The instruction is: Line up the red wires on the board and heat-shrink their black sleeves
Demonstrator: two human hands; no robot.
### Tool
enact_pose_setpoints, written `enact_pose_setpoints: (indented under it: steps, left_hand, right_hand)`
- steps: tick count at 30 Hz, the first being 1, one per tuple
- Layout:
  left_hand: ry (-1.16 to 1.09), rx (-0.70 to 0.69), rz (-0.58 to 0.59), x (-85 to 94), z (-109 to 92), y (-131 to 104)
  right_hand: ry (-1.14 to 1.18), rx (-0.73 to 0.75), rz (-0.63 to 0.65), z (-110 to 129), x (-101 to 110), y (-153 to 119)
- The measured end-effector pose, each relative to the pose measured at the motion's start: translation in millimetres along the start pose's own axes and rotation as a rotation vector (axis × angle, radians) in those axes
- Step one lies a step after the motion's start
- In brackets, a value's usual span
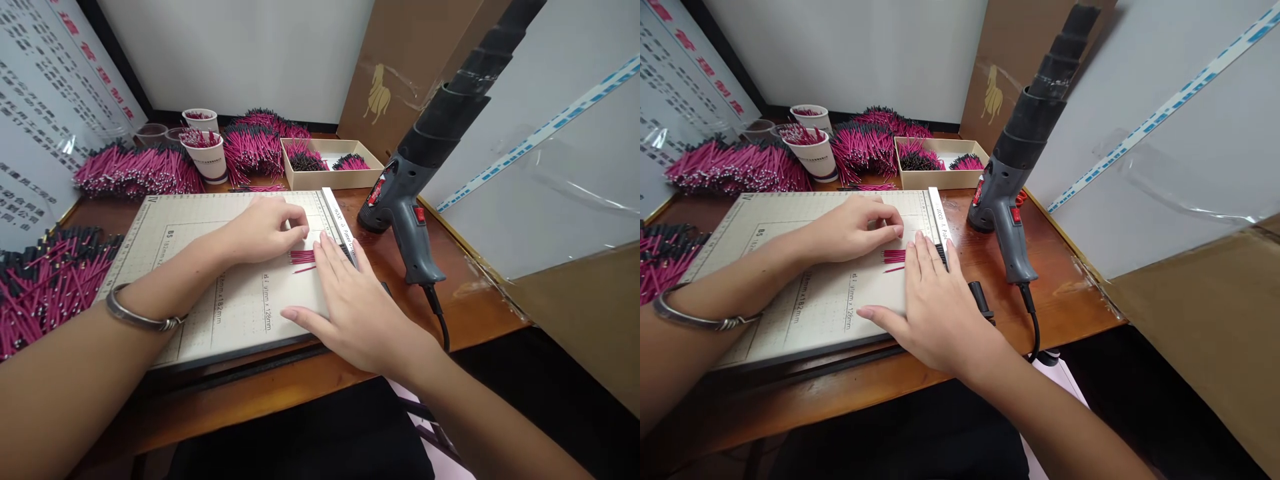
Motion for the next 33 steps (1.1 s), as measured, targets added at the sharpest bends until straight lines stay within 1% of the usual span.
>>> enact_pose_setpoints:
  steps: [2, 5, 8, 12, 17, 21, 27, 33]
  left_hand:
    - [-0.006, -0.034, 0.052, 2.6, 1.4, -1.8]
    - [-0.047, -0.028, 0.101, 5.6, 3.5, -3.3]
    - [-0.057, 0.004, 0.114, 6.8, 4.5, -3.2]
    - [-0.008, 0.032, 0.111, 5.9, 3.8, -2.7]
    - [0.016, 0.024, 0.114, 5.0, 4.5, -2.8]
    - [0.02, 0.023, 0.126, 4.8, 5.2, -2.9]
    - [0.038, -0.028, 0.222, -2.6, -4.9, -4.3]
    - [0.023, -0.076, 0.217, -5.9, -7.8, -5.4]
  right_hand:
    - [-0.02, -0.007, -0.006, 0.2, -1.0, 0.2]
    - [-0.04, -0.018, -0.023, 0.8, -1.1, -0.3]
    - [-0.058, -0.025, -0.023, 2.0, -1.3, 0.0]
    - [-0.096, -0.031, -0.043, 3.6, -2.1, 1.2]
    - [-0.129, -0.03, -0.063, 3.4, -3.1, -0.3]
    - [-0.127, 0.001, -0.069, 1.9, -2.6, -0.9]
    - [-0.117, 0.009, -0.095, 0.9, -1.5, 0.6]
    - [-0.07, 0.031, -0.151, -2.2, -4.5, 1.6]
Point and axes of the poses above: each hand's wrist, its own y-axis towards the middle knuckle, its own x-axis out of the back of the hand, z = x × y, the point moved 2 cm from there along y, towards the middle knuckle, and after that the axes turned 15 degrees about -y, right-handed, at the moved point
